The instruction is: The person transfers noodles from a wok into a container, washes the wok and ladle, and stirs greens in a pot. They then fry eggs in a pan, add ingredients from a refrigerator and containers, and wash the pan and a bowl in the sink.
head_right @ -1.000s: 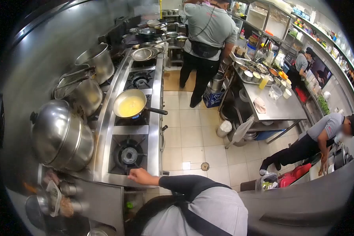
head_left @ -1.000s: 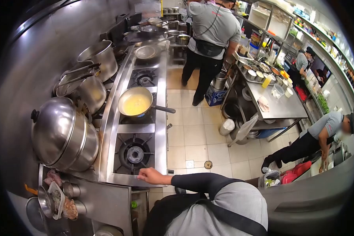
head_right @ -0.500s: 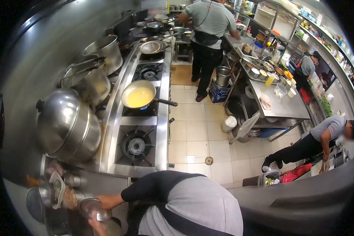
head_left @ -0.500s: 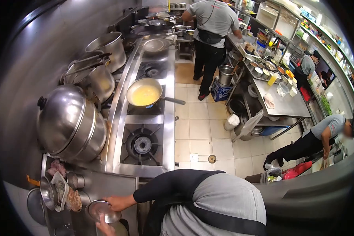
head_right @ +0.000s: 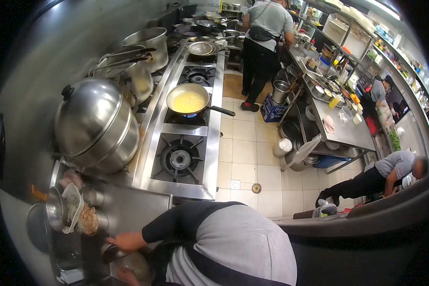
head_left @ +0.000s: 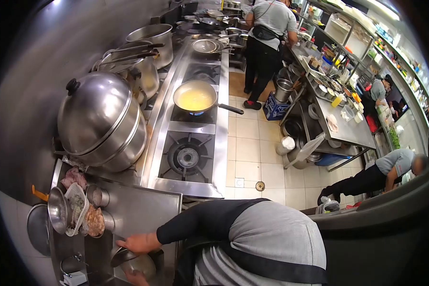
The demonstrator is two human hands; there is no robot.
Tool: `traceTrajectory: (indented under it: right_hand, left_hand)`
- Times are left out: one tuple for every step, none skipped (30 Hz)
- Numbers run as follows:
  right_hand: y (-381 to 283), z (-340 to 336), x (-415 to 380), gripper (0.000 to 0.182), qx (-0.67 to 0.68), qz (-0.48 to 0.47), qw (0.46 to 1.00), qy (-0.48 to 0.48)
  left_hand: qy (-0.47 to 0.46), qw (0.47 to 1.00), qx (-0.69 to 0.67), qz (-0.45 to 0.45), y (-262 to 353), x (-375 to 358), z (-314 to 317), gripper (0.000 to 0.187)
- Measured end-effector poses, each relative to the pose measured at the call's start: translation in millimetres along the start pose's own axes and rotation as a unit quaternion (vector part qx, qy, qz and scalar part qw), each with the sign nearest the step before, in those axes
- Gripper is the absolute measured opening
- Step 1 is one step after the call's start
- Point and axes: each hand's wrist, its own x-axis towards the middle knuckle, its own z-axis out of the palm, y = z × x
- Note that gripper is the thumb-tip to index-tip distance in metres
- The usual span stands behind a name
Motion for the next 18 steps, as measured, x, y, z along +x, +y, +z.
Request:
traceTrajectory:
  right_hand:
    - [0,-11,4,0.051,0.008,-0.020,1.000,0.009]
    - [-1,-18,7,0.049,0.016,-0.040,0.999,0.019]
    - [-2,-20,13,0.049,0.015,-0.040,0.999,0.023]
    - [-3,-22,18,0.046,-0.022,0.008,1.000,0.011]
    - [-4,-21,21,0.042,-0.058,0.057,0.997,-0.005]
    - [2,-13,23,0.042,-0.059,0.057,0.997,-0.007]
    - [14,0,27,0.039,-0.008,0.056,0.998,0.036]
    - [14,2,29,0.037,0.042,0.053,0.995,0.079]
    - [15,3,32,0.037,0.041,0.050,0.995,0.076]
    - [9,-9,30,0.036,0.111,0.087,0.990,-0.023]
    - [5,-16,29,0.036,0.177,0.124,0.969,-0.120]
    - [15,-3,31,0.036,0.176,0.124,0.969,-0.118]
    - [32,19,35,0.037,0.162,0.085,0.979,-0.084]
    - [37,25,36,0.037,0.148,0.046,0.987,-0.049]
    - [42,31,38,0.037,0.147,0.047,0.987,-0.046]
    - [43,32,37,0.038,0.139,0.030,0.989,-0.028]
    - [41,30,34,0.038,0.131,0.014,0.991,-0.009]
    - [35,20,30,0.038,0.129,0.015,0.992,-0.005]
  left_hand:
    - [-0.023,0.985,0.151,-0.076,16,-19,-22,0.034]
    - [-0.024,0.985,0.151,-0.075,-4,-19,-24,0.034]
    - [-0.028,0.989,0.127,-0.066,-38,-18,-28,0.038]
    - [-0.032,0.993,0.102,-0.056,-45,-17,-35,0.043]
    - [-0.034,0.993,0.103,-0.053,-48,-11,-33,0.043]
    - [-0.013,0.981,-0.162,-0.110,-26,-12,-32,0.049]
    - [0.013,0.895,-0.417,-0.158,-13,-13,-32,0.057]
    - [0.016,0.893,-0.420,-0.160,-11,-12,-32,0.057]
    - [-0.023,0.863,-0.477,-0.166,-10,-7,-30,0.061]
    - [-0.064,0.828,-0.531,-0.169,-9,1,-25,0.066]
    - [-0.107,0.788,-0.581,-0.170,-8,10,-19,0.070]
    - [-0.151,0.745,-0.627,-0.170,-7,22,-10,0.075]
    - [-0.195,0.697,-0.669,-0.169,-6,37,-1,0.079]
    - [-0.234,0.687,-0.666,-0.173,-7,44,1,0.077]
    - [-0.237,0.687,-0.665,-0.171,-9,43,5,0.077]
    - [-0.125,0.786,-0.583,-0.162,47,10,-14,0.074]
    - [-0.009,0.862,-0.484,-0.147,78,-8,-34,0.071]
    - [0.034,0.976,-0.215,0.014,38,3,-49,0.059]
